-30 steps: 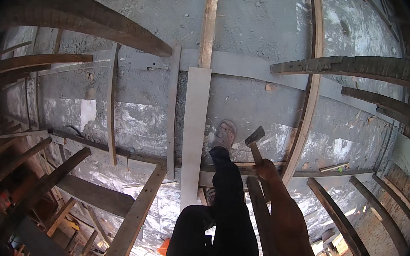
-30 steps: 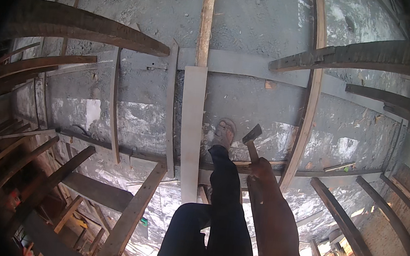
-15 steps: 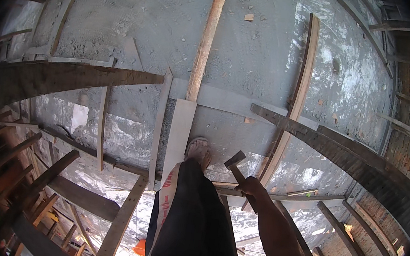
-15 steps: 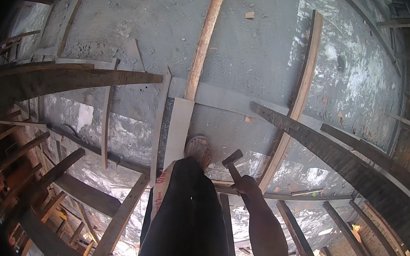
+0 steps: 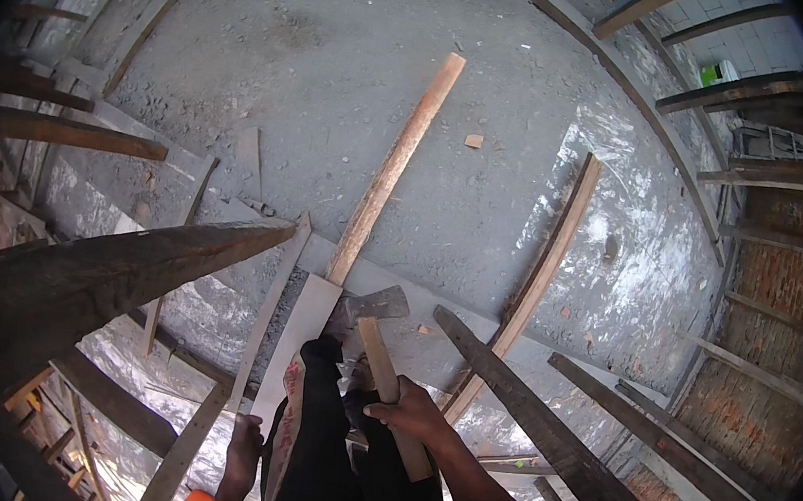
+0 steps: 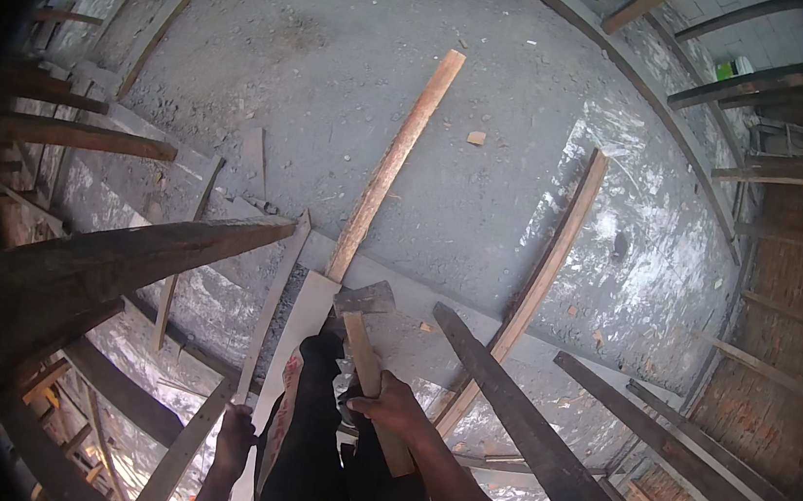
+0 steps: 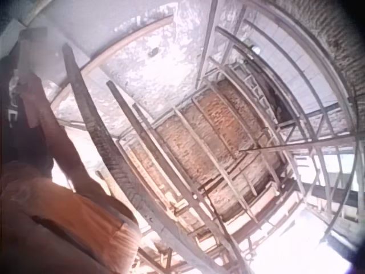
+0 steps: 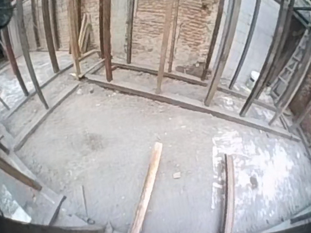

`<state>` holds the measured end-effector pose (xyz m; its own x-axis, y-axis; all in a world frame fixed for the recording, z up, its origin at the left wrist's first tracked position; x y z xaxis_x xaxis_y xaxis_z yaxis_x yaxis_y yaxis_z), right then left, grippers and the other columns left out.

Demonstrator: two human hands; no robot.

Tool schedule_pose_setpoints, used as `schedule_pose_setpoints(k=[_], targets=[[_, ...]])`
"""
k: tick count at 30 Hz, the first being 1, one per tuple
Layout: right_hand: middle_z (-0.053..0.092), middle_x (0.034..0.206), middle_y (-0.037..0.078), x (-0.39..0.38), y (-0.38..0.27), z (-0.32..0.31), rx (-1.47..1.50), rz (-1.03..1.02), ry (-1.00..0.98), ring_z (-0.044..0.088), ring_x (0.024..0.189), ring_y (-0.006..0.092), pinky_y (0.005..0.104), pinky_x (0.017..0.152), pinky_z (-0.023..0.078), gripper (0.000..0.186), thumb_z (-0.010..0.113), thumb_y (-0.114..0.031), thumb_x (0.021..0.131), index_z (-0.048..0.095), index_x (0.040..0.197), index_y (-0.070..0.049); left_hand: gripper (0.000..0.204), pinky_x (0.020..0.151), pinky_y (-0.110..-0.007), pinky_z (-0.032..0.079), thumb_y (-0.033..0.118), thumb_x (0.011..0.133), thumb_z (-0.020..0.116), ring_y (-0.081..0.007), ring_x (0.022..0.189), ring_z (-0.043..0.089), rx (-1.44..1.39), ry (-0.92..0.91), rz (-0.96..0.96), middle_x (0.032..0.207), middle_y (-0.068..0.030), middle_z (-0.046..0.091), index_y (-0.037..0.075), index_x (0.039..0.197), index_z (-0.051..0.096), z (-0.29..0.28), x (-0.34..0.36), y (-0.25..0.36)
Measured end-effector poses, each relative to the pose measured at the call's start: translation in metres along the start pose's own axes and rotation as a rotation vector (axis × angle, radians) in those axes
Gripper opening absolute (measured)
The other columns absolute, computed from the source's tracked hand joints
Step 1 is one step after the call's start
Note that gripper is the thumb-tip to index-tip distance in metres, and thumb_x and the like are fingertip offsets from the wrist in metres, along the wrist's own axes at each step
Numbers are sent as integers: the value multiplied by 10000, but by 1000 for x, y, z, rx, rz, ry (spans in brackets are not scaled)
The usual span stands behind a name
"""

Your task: The person hammers a nail into a wooden board, uses a hand saw to cut a piece of wood, and then lifts and repositions a long wooden beam.

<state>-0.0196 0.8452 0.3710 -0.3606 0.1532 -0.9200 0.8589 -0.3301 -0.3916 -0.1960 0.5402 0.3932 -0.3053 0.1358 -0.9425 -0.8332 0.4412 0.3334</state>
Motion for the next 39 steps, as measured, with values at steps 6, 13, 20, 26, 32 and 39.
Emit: schedule_pose_setpoints(k=[6,13,20,26,32,39], targets=[[720,989,154,-33,-49,14,52,-165,71,724,834,200,346,754,591,566,847,-252,810,570,1209,38,672,940,-336,422,694,1056,303,-140,960,464,-421,-288,128,1089,-11,429,101,1321,477,205,-16,-1],[724,964,129,-8,4,-13,56,-193,11,715,849,176,324,780,580,461,782,-137,834,581,1206,47,587,1019,-335,354,575,1110,216,-153,1174,404,-288,-158,419,1263,-63,402,91,1388,398,244,11,-56],[692,906,90,-3,43,-9,180,-145,-72,698,764,142,306,693,591,379,712,-18,874,531,1201,46,329,1009,-338,392,217,1133,338,-180,1142,458,-402,-239,403,1253,-139,460,-26,1292,493,242,7,-106],[698,892,90,34,69,20,75,-121,-73,685,732,139,299,663,590,299,711,-3,890,567,1151,25,212,777,-247,478,206,1093,529,-63,870,566,-696,-124,338,986,-14,621,25,1164,613,215,42,-142],[707,926,95,135,96,46,-90,-212,-128,675,748,115,278,666,572,364,753,-30,874,551,1169,40,221,823,-245,521,225,1053,646,-82,847,642,-982,31,138,916,-17,702,14,1039,710,209,140,-192],[641,860,51,239,83,10,-341,-481,102,625,699,90,255,600,534,442,838,-186,893,556,1172,9,234,928,-283,503,198,1053,637,-133,1025,638,-179,382,738,1027,-65,726,1,1141,727,152,272,-152]])
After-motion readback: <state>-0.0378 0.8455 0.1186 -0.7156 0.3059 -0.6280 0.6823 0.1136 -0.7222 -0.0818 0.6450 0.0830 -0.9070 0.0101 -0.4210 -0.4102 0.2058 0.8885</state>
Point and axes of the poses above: each hand's wrist, its own x-axis towards the middle knuckle, its own z-axis out of the palm, y = z × x, the point moved 6 cm from there along x, towards the middle knuckle
